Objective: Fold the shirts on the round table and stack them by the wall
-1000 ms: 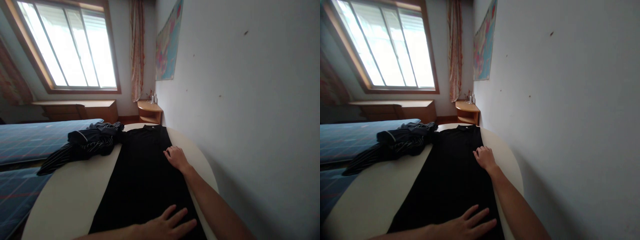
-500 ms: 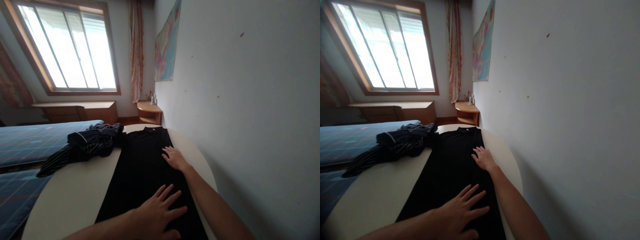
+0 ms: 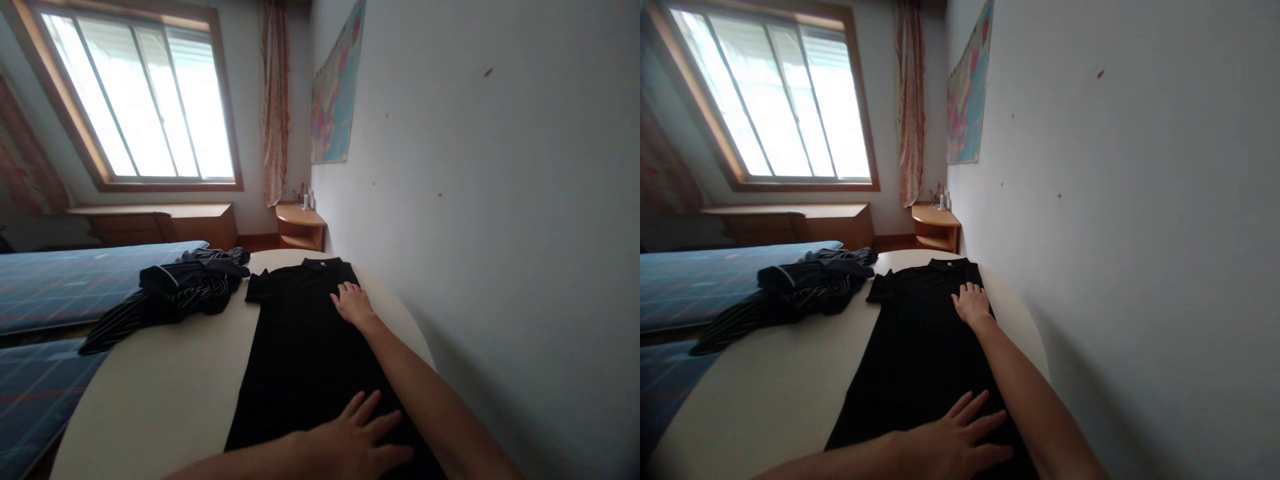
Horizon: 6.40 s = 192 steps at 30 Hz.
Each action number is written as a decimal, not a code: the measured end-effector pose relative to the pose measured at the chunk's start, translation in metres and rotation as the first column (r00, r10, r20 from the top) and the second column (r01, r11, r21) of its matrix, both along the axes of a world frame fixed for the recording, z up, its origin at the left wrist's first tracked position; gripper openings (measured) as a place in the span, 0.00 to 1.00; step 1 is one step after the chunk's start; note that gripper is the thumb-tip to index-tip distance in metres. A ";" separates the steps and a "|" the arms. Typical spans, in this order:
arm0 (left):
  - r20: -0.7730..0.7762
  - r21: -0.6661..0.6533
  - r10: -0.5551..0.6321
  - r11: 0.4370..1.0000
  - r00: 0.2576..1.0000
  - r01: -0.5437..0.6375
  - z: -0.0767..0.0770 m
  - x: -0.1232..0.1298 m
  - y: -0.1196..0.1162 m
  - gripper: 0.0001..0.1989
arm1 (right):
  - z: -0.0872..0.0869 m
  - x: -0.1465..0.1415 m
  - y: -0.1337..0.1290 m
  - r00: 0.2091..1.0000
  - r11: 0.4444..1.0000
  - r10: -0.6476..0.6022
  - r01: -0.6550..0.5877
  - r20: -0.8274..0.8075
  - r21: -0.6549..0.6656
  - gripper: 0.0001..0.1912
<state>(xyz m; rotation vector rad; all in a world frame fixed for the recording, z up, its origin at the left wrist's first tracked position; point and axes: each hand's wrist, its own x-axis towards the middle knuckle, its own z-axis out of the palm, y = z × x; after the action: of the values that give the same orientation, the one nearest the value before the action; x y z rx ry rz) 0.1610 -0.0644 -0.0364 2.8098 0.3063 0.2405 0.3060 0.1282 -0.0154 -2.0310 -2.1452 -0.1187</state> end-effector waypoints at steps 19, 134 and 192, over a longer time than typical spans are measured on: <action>0.121 0.094 0.903 0.402 0.412 -0.911 0.016 -0.124 0.189 0.26 | -0.022 0.038 0.032 0.985 0.986 -0.088 0.066 -0.145 -0.153 0.38; 0.277 -0.033 0.849 0.476 0.449 -0.879 -0.002 -0.127 0.234 0.08 | -0.010 -0.100 0.171 0.959 0.988 0.149 -0.153 -0.241 0.003 0.24; 0.308 -0.838 0.879 0.432 0.364 -0.334 0.031 -0.014 0.212 0.05 | 0.007 -0.028 0.154 0.691 0.970 0.164 -0.242 -0.704 -0.012 0.33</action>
<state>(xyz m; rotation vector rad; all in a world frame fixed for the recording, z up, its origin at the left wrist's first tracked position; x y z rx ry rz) 0.1473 0.1480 -0.0054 1.4878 1.0961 1.1607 0.2784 0.2823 -0.0081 -1.4884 -1.8500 0.7042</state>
